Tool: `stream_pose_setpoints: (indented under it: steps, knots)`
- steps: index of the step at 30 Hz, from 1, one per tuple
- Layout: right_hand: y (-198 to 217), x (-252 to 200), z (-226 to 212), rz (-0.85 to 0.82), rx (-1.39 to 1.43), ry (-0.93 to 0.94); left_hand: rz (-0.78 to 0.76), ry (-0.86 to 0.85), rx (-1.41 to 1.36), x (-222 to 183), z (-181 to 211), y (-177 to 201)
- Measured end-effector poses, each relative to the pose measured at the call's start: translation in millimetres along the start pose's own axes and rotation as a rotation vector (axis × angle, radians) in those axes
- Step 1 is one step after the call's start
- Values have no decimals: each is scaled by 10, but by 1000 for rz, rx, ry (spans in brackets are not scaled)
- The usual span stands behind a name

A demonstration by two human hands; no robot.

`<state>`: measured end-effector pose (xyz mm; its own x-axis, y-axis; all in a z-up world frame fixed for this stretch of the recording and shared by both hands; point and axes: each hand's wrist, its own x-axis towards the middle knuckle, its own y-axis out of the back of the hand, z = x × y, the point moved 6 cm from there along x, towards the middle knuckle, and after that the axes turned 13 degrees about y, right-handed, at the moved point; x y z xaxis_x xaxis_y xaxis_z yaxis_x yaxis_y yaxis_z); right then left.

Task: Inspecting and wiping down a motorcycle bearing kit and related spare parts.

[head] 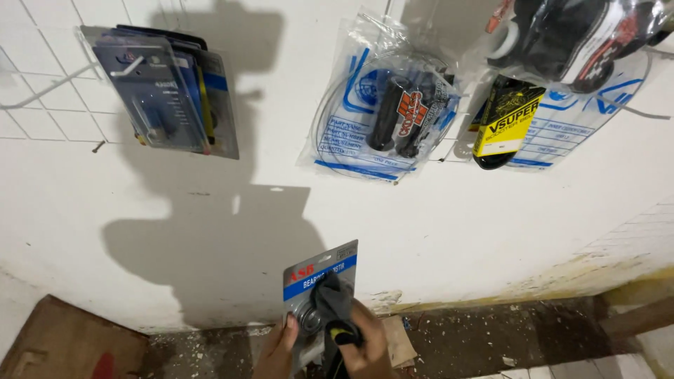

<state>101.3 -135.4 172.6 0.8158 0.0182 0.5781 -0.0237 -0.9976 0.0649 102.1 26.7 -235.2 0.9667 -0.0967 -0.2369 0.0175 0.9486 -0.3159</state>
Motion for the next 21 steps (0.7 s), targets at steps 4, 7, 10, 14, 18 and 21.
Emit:
stream_pose_setpoints:
  steps: [4,7,10,14,18,21]
  knots:
    - [223,-254,398,32,-212,259,-116,90,32,253,1146,-328]
    - [617,-626,1122,230,-245,118,-167,345,123,-136,2051,-712]
    - [687,-826,1266,348,-267,-218,-137,467,212,-428,2369,-781]
    - [329,-649,537,31,-378,385,-186,303,156,-327,2303,-805]
    - [281,-524,347,29,-395,386,-165,401,184,-286,2106,-754]
    - [493,-398,642,114,-273,-325,-112,432,269,-357,2210,-805]
